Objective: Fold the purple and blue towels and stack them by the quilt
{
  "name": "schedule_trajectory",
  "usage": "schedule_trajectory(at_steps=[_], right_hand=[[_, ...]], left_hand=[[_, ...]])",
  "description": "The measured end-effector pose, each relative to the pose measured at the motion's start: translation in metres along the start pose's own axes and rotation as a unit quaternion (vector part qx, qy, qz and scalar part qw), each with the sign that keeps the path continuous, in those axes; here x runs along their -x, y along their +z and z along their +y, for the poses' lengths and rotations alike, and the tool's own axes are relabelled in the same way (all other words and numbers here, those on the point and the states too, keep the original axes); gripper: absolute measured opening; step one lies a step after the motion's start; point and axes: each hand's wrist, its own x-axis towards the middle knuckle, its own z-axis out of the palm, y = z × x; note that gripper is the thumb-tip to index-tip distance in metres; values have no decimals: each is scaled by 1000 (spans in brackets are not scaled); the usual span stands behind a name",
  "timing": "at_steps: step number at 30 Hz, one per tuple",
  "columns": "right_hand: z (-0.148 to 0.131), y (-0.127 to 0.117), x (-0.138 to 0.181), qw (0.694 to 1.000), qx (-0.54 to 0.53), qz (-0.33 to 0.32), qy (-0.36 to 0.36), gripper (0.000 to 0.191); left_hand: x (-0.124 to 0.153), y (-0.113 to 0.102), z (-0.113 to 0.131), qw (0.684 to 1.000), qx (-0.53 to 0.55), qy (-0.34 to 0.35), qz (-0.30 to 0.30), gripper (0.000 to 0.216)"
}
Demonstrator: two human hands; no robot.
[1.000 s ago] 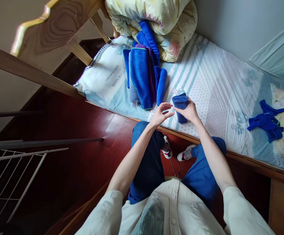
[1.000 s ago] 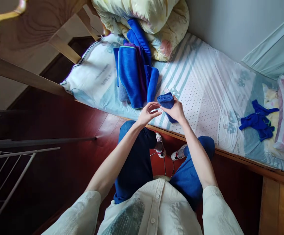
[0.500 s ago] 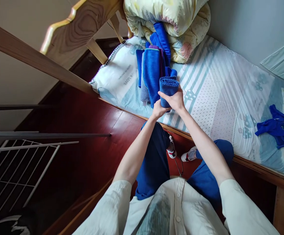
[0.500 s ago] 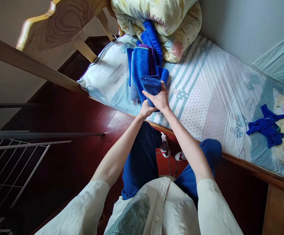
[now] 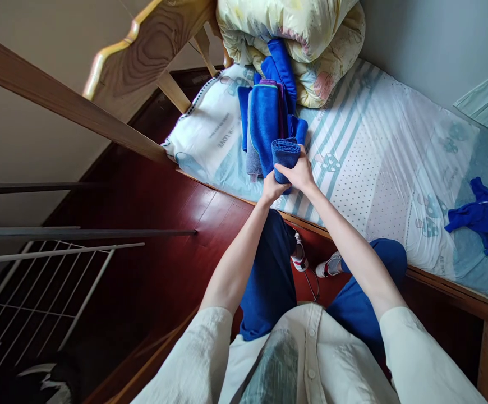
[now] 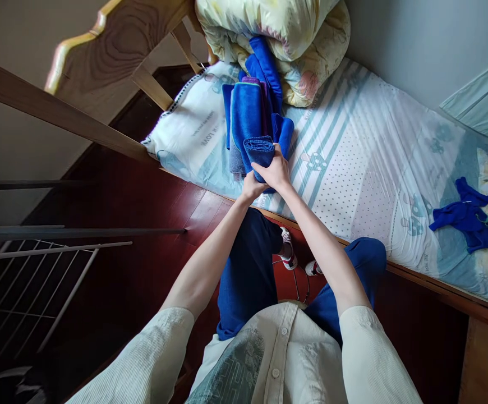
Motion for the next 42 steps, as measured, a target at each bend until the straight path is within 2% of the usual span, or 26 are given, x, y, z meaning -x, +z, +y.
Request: schedule_trajectory(at_steps=[5, 7, 11, 13, 14, 17, 20, 23, 26, 30, 34, 39, 42], right_hand=[[-2, 0, 0, 1000, -6, 0, 14, 67], [1, 1, -1, 1000, -6, 1, 7, 72], [15, 1, 10, 1000, 9, 24, 14, 88], [22, -7, 29, 999, 14, 30, 39, 92], [25, -15, 43, 998, 13, 30, 52, 92], [39, -52, 98, 996, -1, 36, 83, 85], [59, -109, 164, 990, 0, 69, 123, 72], [78, -163, 225, 971, 3, 130, 200, 53], [86, -193, 266, 958, -49, 168, 228, 39], [87, -201, 282, 958, -98, 161, 216, 34], [100, -211, 288, 939, -136, 222, 225, 31], [131, -239, 307, 880, -204, 328, 277, 31], [154, -260, 308, 837, -208, 402, 307, 33]], left_hand=[[-1, 1, -3, 1000, -7, 6, -9, 51], [0, 1, -4, 1000, -10, 20, -2, 58], [7, -1, -1, 991, -45, 92, 80, 89], [12, -2, 3, 982, -80, 136, 106, 94], [15, -2, 5, 977, -100, 161, 97, 91], [22, 6, 5, 959, -162, 231, -4, 74], [23, 20, -4, 943, -214, 239, -91, 60], [23, 30, -13, 937, -240, 224, -114, 55], [25, 34, -11, 922, -265, 246, -136, 54], [33, 41, 5, 878, -339, 270, -203, 44], [49, 60, 24, 838, -363, 291, -284, 41], [69, 107, 39, 777, -388, 324, -374, 38], [76, 139, 44, 759, -377, 331, -415, 39]])
